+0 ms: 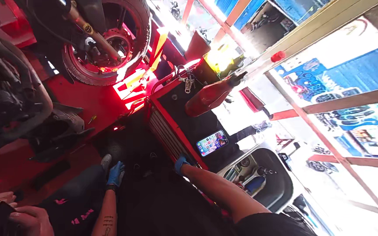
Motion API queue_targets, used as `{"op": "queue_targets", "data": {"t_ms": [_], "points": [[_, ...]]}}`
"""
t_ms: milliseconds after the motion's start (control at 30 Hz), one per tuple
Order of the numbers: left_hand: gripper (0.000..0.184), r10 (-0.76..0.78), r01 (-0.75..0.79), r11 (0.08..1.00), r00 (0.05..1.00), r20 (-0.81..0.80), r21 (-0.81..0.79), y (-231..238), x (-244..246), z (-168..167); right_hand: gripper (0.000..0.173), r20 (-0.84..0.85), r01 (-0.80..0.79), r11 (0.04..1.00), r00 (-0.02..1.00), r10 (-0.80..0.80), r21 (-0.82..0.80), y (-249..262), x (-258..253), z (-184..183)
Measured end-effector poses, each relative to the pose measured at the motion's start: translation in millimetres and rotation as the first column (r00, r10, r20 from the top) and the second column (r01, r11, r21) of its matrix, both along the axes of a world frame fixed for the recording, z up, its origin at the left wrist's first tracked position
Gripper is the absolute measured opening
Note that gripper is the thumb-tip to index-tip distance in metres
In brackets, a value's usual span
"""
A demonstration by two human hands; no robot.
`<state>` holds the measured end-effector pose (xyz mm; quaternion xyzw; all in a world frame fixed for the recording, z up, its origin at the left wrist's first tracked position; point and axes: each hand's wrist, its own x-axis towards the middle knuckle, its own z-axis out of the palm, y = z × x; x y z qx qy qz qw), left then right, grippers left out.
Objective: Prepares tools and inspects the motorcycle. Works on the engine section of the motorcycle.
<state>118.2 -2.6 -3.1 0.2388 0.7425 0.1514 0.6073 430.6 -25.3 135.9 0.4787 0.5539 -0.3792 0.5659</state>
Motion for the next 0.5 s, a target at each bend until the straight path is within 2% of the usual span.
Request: {"op": "queue_targets", "data": {"t_ms": [167, 267, 367, 433, 500], "points": [[0.056, -0.14, 0.146, 0.989, 0.979, 0.151, -0.029, -4, 32, 10, 0.037, -0.087, 0.108, 0.994, 0.991, -0.105, 0.03, -13, -28, -2], [0.055, -0.29, 0.291, 0.956, 0.918, 0.27, 0.038, -6, 63, 23, 0.027, -0.288, 0.224, 0.961, 0.942, -0.171, 0.16, -23, -50, -10], [0.055, -0.381, 0.364, 0.924, 0.848, 0.368, 0.118, -3, 88, 44, 0.026, -0.573, 0.469, 0.829, 0.786, -0.233, 0.305, -33, -71, -2], [0.057, -0.373, 0.351, 0.927, 0.821, 0.432, 0.132, 0, 100, 55, 0.037, -0.722, 0.634, 0.713, 0.639, -0.264, 0.3, -49, -75, 1], [0.058, -0.323, 0.311, 0.944, 0.808, 0.493, 0.11, 1, 109, 64, 0.038, -0.84, 0.772, 0.585, 0.472, -0.266, 0.249, -73, -71, 7]]}}
